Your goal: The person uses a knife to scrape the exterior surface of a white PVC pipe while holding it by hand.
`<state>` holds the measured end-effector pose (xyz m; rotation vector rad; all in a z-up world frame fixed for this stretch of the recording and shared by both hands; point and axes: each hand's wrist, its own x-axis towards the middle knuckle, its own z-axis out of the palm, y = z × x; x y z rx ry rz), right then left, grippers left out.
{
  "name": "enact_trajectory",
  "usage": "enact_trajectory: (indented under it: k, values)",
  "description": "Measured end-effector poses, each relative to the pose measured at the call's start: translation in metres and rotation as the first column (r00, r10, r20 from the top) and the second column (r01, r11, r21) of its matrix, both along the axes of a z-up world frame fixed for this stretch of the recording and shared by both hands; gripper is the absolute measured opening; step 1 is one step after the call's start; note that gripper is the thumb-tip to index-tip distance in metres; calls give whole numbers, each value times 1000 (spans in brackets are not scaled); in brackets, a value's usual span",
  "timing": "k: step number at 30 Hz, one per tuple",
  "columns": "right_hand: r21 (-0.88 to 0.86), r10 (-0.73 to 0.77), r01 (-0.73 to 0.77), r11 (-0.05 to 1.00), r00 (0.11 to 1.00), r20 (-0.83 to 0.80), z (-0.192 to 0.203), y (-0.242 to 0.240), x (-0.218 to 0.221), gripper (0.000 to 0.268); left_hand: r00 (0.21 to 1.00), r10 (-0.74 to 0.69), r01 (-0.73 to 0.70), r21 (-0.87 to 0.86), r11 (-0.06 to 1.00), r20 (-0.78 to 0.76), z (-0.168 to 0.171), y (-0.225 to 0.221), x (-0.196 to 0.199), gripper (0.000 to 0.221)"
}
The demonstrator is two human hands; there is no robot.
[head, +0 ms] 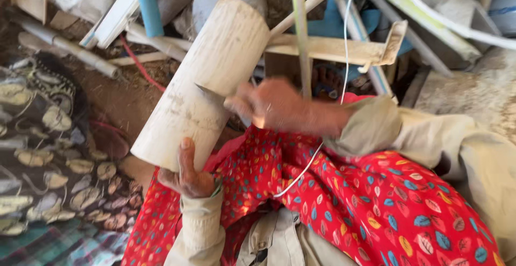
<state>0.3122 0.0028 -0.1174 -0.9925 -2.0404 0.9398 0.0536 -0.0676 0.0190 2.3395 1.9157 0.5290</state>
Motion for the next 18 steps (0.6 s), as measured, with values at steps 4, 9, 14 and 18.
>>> enact_trajectory:
  k: [4, 9, 14, 18]
  values:
    - [-468, -210, 355, 809, 919, 333, -15, 45, 26, 42, 932, 177, -138, -144, 980, 316, 9, 12, 23, 17]
    - [-345, -49, 105, 933, 985, 167, 25, 6, -1, 44, 994, -14, 14, 0, 1000, 110, 7, 17, 20, 13]
    - [-489, -184, 297, 820, 946, 265, -6, 48, 26, 54, 808, 351, -251, -263, 932, 473, 6, 6, 29, 20]
    - [-412, -44, 92, 907, 991, 125, 36, 0, 1, 54, 648, 492, -260, -439, 860, 581, 21, 10, 43, 23]
